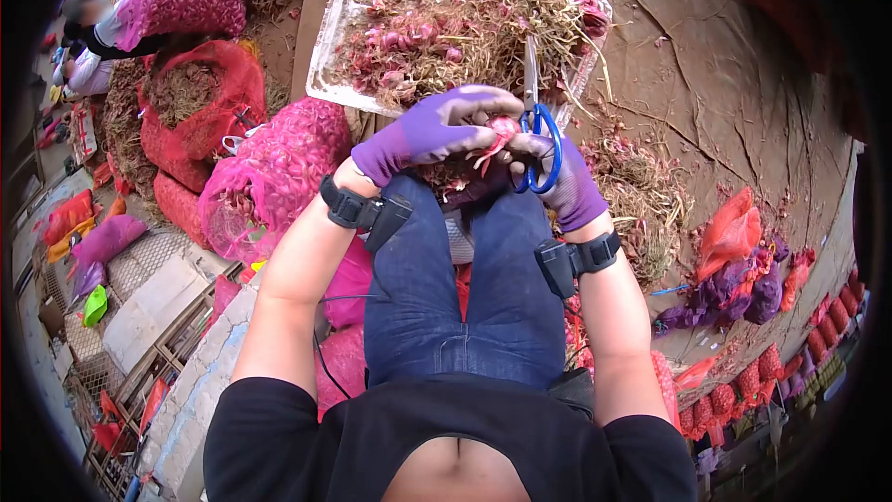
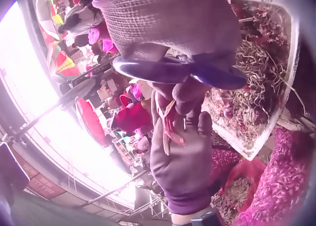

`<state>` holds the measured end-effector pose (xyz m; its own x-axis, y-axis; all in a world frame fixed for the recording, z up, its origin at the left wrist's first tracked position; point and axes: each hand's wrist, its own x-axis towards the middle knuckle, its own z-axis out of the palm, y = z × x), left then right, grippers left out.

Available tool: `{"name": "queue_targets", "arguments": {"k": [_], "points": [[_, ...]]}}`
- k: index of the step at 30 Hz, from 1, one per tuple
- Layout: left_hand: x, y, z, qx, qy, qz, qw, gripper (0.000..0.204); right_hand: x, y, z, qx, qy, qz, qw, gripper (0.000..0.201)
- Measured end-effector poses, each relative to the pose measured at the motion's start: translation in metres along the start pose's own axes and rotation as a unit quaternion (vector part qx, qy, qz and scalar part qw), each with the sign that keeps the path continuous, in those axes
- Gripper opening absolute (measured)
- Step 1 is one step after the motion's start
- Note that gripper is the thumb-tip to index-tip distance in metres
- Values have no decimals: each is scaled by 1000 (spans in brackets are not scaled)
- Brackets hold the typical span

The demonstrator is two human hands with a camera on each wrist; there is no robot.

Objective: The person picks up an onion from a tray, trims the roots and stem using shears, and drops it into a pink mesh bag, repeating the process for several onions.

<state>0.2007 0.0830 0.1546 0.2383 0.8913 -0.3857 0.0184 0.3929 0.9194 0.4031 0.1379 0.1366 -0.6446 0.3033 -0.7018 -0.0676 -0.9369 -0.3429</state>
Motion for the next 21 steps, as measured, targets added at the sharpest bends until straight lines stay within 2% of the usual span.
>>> {"name": "queue_targets", "arguments": {"k": [1,2,3,5,6,11,14,16,17,18,19,21], "points": [[0,1,2,70,-15,43,997,40,-2,0,0,-95,-17,-21,995,33],[1,-1,3,20,-14,45,999,40,-4,-2,3,-189,-34,-43,980,33],[1,-3,1,20,-14,45,999,40,-6,-4,6,-189,-34,-43,980,33],[1,-3,-3,76,-37,28,996,37,-10,-6,13,-69,-11,20,997,35],[0,-2,2,54,-13,12,998,29,-9,0,8,-84,-1,20,996,36],[3,-1,4,63,6,-26,998,20,-7,9,4,-44,-14,33,998,37],[2,-3,3,67,39,-55,995,22,-7,10,3,-77,-23,4,997,33],[-2,-14,3,-58,40,-69,995,29,-8,4,11,0,13,-12,1000,32],[-3,-12,3,-120,40,-76,989,34,-7,4,10,0,13,-14,1000,32],[-5,-9,3,-119,11,-117,986,42,-4,5,8,-22,23,-23,999,33],[-5,-8,9,-34,12,-109,993,45,-1,8,6,-44,32,-33,998,34],[-6,-14,12,-104,12,-73,992,46,3,18,7,-69,58,-65,994,35]]}}
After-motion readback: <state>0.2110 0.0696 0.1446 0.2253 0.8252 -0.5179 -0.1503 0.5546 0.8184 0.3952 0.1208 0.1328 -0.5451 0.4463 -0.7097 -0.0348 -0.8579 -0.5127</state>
